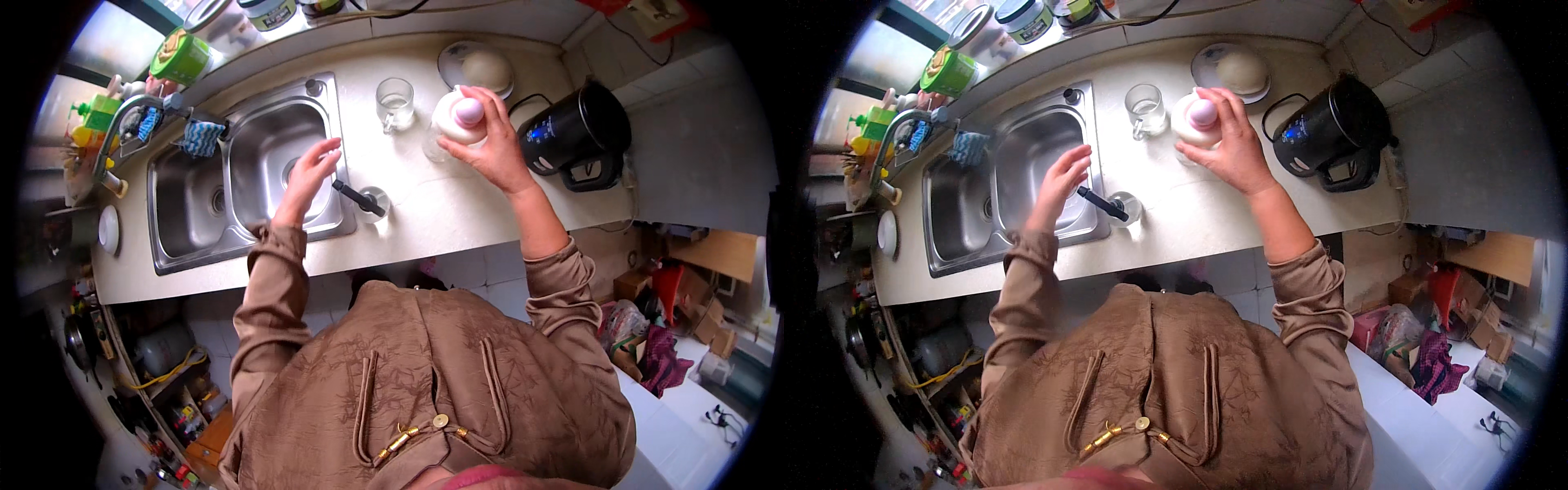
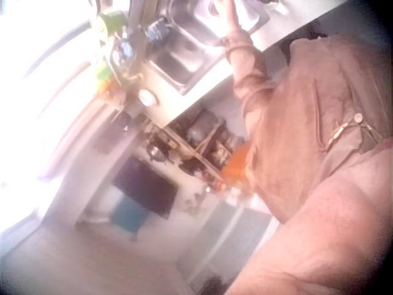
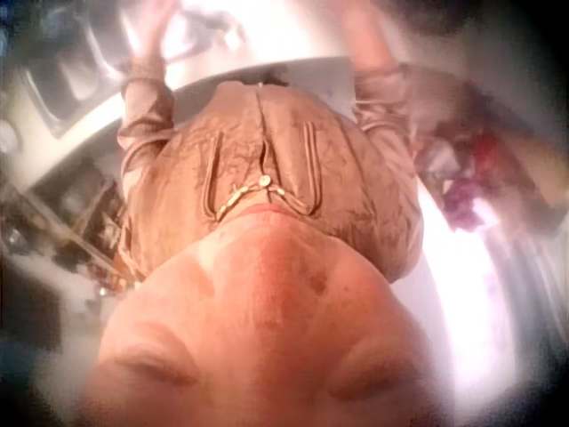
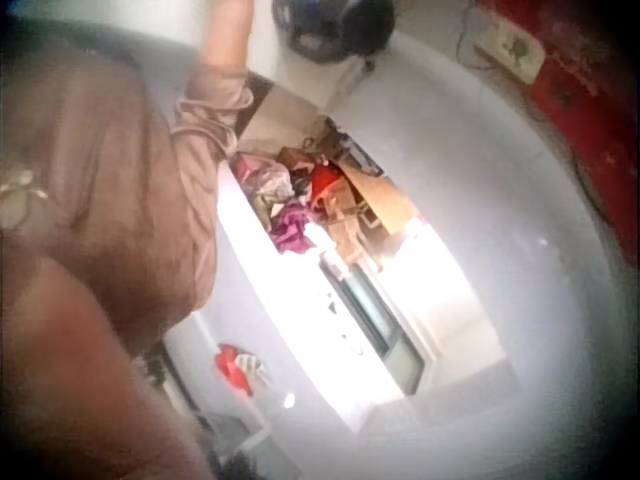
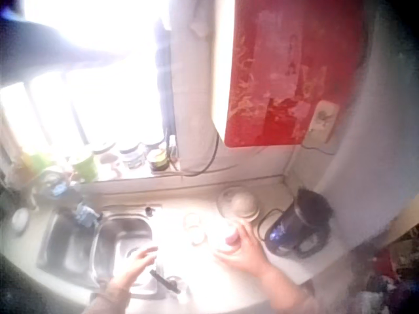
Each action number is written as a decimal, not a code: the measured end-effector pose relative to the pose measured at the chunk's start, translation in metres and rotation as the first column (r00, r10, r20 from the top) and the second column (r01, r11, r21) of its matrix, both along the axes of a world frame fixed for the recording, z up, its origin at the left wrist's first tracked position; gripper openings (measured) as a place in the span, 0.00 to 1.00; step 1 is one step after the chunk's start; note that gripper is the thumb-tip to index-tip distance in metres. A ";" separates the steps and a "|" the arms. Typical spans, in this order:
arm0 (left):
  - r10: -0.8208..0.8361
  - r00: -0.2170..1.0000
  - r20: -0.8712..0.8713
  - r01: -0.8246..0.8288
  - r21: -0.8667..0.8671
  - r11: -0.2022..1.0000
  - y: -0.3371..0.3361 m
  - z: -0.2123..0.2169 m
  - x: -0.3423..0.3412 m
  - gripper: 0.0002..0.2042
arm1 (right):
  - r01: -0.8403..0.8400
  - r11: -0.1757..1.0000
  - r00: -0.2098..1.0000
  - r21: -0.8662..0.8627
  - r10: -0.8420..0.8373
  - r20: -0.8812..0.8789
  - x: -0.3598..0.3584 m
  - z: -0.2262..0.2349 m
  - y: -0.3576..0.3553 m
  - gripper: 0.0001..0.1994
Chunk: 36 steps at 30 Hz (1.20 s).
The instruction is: The person walks from a living area to the kitchen, fills a clear spray bottle with water from the tap, and then adds hot water from an electric kettle. The person then adds a liquid from a white bottle into the mixture and secures the spray nozzle.
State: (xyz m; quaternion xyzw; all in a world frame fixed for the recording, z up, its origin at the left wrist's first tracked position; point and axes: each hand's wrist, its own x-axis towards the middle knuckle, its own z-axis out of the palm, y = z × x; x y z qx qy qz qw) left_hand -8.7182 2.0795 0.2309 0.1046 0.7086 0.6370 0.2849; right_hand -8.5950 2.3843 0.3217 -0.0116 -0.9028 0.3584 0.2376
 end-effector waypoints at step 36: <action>-0.297 0.925 -0.236 0.353 0.247 0.902 0.106 0.029 0.168 0.43 | -0.168 0.371 0.909 -0.913 -0.301 -0.290 0.041 0.047 0.023 0.33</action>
